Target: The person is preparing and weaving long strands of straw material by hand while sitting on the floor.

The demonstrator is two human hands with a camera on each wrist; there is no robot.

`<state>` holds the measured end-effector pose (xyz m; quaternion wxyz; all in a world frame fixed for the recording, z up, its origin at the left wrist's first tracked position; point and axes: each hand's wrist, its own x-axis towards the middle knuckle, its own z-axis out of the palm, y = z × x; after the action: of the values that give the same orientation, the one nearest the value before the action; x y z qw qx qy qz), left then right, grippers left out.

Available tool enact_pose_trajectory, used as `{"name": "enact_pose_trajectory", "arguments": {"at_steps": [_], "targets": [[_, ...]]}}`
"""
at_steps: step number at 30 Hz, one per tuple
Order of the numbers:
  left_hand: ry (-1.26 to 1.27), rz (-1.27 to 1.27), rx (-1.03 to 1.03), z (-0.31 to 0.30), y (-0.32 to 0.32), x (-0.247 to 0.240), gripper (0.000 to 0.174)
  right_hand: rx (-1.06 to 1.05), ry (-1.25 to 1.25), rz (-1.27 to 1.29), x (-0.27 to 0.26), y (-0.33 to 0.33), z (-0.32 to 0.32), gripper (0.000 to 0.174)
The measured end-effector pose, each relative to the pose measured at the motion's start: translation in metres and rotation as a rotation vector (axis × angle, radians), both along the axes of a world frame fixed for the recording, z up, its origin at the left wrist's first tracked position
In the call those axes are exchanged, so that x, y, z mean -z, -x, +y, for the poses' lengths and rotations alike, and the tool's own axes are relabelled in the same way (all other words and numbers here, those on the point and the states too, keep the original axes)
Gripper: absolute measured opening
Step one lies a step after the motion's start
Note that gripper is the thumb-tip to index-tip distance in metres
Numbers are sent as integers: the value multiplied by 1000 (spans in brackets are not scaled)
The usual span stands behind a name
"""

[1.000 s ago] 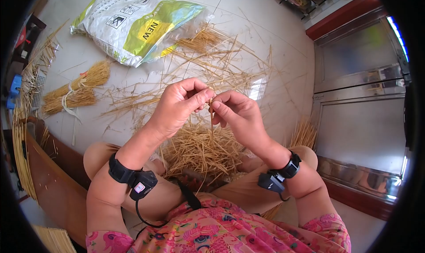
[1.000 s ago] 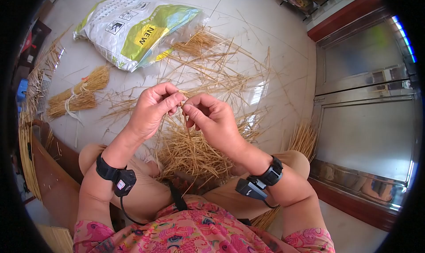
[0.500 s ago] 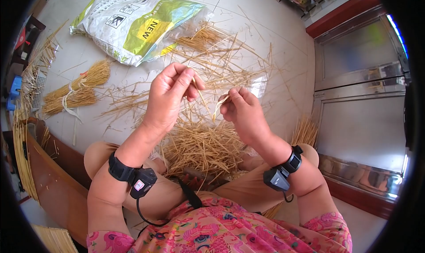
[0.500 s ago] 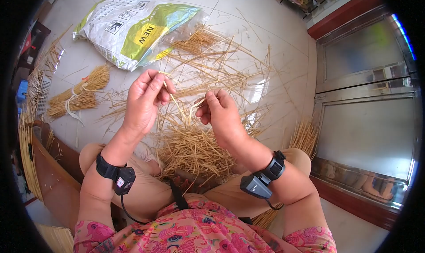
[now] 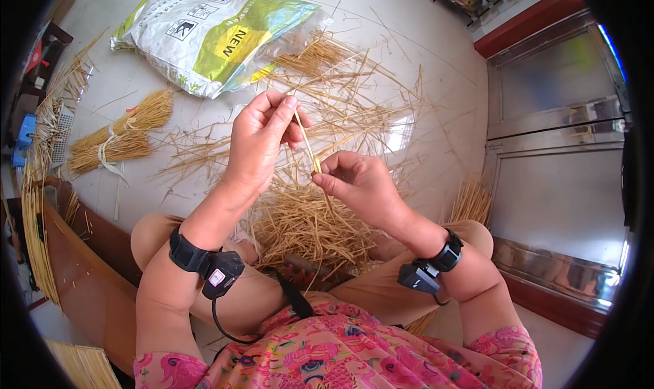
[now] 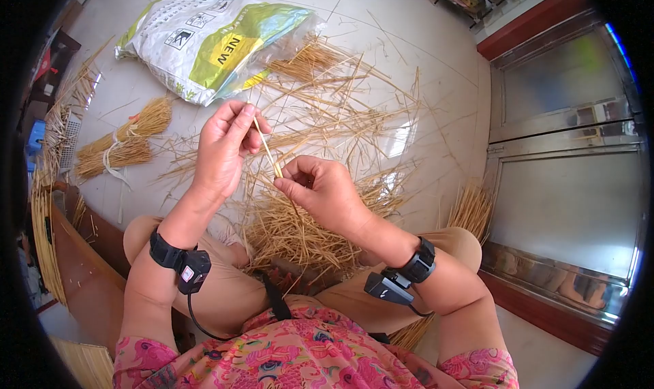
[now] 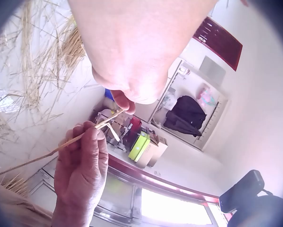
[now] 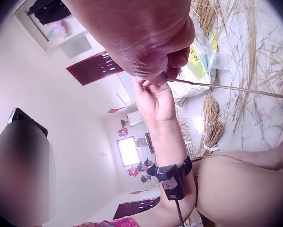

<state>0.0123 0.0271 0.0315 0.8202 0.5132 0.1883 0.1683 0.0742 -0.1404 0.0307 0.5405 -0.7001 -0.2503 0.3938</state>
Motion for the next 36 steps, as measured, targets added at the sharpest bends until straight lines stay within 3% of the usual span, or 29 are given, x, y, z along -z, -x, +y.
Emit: {"name": "enact_pose_trajectory", "arguments": {"at_steps": [7, 13, 23, 29, 33, 36], "targets": [[5, 89, 218, -17, 7, 9, 11, 97, -8, 114, -16, -9, 2, 13], [-95, 37, 119, -16, 3, 12, 10, 202, -128, 231, -5, -10, 3, 15], [-59, 36, 143, -11, 3, 6, 15, 164, -119, 180, -13, -12, 6, 20], [-52, 204, 458, -18, 11, 13, 19, 232, -168, 138, -15, -33, 1, 19], [-108, 219, 530, -23, 12, 12, 14, 258, -191, 184, -14, -36, 0, 14], [-146, 190, 443, -24, 12, 13, 10, 206, -60, 17, -20, -30, 0, 10]]}}
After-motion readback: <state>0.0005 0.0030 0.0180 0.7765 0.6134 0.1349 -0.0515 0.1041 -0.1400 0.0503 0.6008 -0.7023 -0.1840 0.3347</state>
